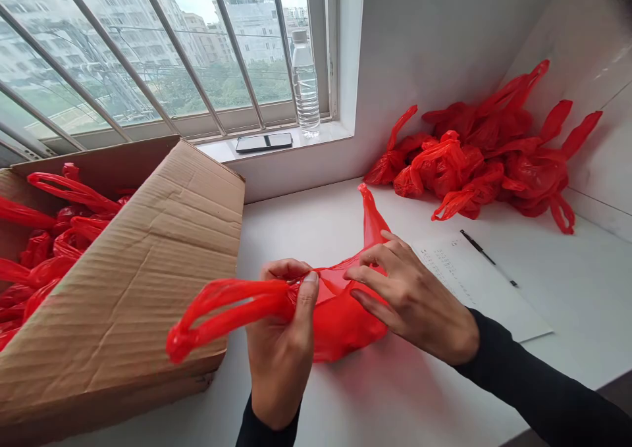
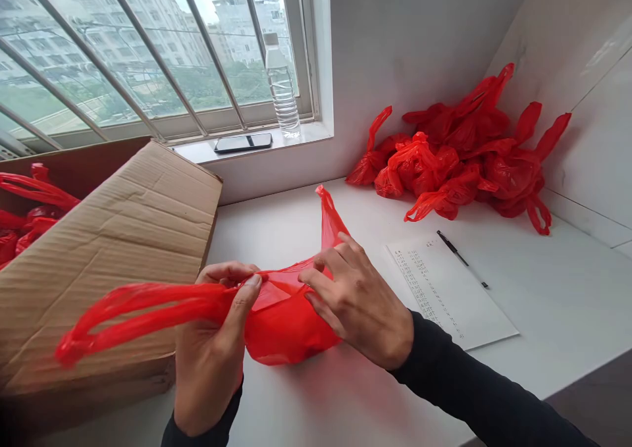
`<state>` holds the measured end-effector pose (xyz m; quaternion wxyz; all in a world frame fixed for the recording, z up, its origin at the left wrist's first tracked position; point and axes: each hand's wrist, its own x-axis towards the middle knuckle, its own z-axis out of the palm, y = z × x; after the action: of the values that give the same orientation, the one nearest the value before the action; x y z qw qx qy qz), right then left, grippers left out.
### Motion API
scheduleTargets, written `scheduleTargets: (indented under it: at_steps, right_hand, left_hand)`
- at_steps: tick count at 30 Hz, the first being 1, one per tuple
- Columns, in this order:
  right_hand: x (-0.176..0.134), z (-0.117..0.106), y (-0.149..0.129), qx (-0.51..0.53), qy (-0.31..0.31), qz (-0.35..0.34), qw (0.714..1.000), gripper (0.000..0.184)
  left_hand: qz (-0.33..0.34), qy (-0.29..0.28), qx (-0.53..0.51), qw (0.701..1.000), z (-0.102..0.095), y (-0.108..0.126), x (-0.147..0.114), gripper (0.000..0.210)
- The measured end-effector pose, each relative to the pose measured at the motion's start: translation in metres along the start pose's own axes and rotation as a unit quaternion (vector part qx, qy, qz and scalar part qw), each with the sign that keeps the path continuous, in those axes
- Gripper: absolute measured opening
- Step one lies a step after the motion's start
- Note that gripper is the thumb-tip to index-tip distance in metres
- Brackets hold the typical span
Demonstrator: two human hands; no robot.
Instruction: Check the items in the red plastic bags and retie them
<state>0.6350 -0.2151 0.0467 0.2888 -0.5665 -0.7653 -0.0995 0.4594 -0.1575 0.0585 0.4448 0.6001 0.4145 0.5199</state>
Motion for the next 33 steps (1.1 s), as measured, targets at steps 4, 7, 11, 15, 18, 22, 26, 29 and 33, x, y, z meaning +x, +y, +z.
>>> scheduleTargets:
  at_steps: [4,7,11,15,18,22,26,29,33]
  right_hand:
    - [0.000,-0.002,-0.007,0.018,-0.006,-0.032,0.999,0.018]
    - [-0.010,-0.003,-0.017,0.019,-0.031,-0.046,0.998,0.018]
    - [-0.026,-0.005,-0.036,0.029,0.000,-0.043,0.999,0.014]
    - [-0.030,-0.003,-0.048,0.045,-0.055,-0.121,0.990,0.021]
    - [-0.027,0.004,-0.045,-0.026,-0.180,-0.078,0.980,0.025]
    - [-0.021,0.012,-0.033,-0.082,-0.358,0.058,0.928,0.027]
    - [-0.017,0.017,-0.032,-0.072,-0.366,0.138,0.917,0.028]
    - [-0.014,0.022,-0.040,-0.033,-0.327,0.106,0.938,0.026]
    - [-0.006,0.039,-0.036,0.032,-0.301,0.036,0.953,0.013]
  left_hand:
    - [0.026,-0.006,0.024,0.999,0.000,0.009,-0.006,0.009]
    - [0.045,0.018,0.068,0.997,-0.006,0.003,-0.017,0.008]
    - [0.102,0.059,0.212,0.970,-0.020,-0.016,-0.034,0.010]
    - [0.139,0.072,0.330,0.931,-0.033,-0.029,-0.044,0.015]
    - [0.050,0.066,0.309,0.948,-0.036,-0.028,-0.047,0.018]
    - [-0.069,0.042,0.204,0.976,-0.035,-0.026,-0.044,0.022]
    - [-0.136,-0.001,-0.003,0.991,-0.033,-0.030,-0.041,0.039]
    - [-0.185,0.004,-0.081,0.979,-0.031,-0.028,-0.043,0.040]
    - [-0.183,0.010,-0.019,0.983,-0.030,-0.023,-0.047,0.032]
